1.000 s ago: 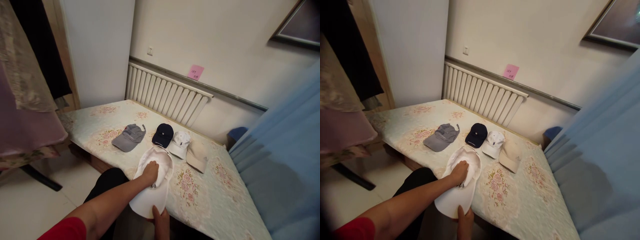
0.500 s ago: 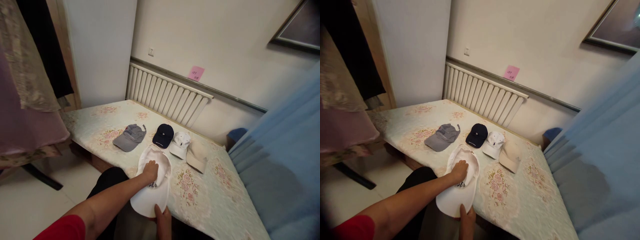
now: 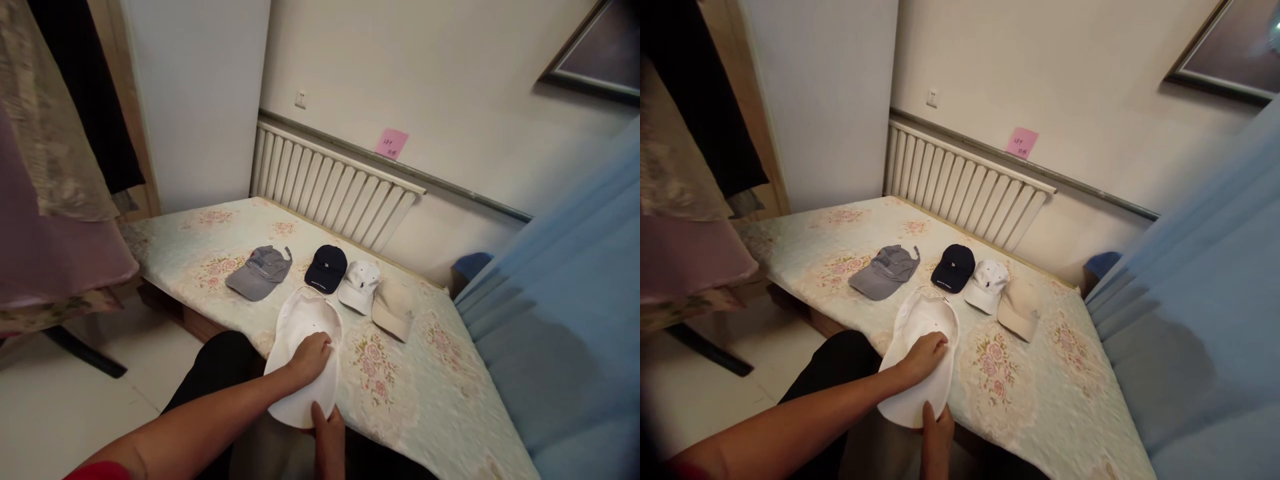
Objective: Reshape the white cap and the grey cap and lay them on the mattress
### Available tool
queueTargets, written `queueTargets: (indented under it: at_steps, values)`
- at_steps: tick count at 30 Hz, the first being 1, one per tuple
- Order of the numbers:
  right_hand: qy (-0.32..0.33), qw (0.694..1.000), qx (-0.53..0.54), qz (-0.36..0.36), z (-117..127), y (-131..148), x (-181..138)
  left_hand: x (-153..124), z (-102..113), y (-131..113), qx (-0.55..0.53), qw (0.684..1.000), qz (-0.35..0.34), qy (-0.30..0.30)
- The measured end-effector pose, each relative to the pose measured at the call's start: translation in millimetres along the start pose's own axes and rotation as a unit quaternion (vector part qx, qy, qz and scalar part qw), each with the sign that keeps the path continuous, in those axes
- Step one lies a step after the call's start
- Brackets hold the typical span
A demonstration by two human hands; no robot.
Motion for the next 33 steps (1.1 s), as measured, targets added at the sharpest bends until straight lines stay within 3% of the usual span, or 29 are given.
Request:
queueTargets:
  at_steps: [5, 13, 24, 30, 33]
  values:
    - [0.016, 0.999, -0.02, 0.03, -5.9, 17.2, -8.2, -3.9, 0.8, -17.9, -0.05, 0.999, 0.009, 0.002]
    - [0.047, 0.998, -0.033, 0.031, -15.5, 32.2, -18.8, -5.4, -1.7, -22.1, -0.056, 0.997, 0.044, 0.031]
    - [0.041, 0.992, -0.086, 0.085, -18.0, 49.3, -26.8, -7.3, 0.6, -19.7, 0.031, 0.995, 0.08, 0.058]
    - [0.036, 0.975, -0.15, 0.162, -29.0, 83.5, -39.8, -0.2, 25.4, -30.4, 0.008, 0.998, 0.064, 0.012]
    - [0.062, 0.974, -0.157, 0.154, -42.3, 100.4, -49.8, 3.4, 49.3, -39.3, -0.042, 0.997, 0.055, -0.025]
Point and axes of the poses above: each hand's wrist, its own x-axis towards the middle knuckle, its own z-axis out of the back of the hand, y = z × x, the point moved 7 cm from there along x, towards the middle knuckle, and after that the axes turned 4 degrees about x, right-handed, at the moved point
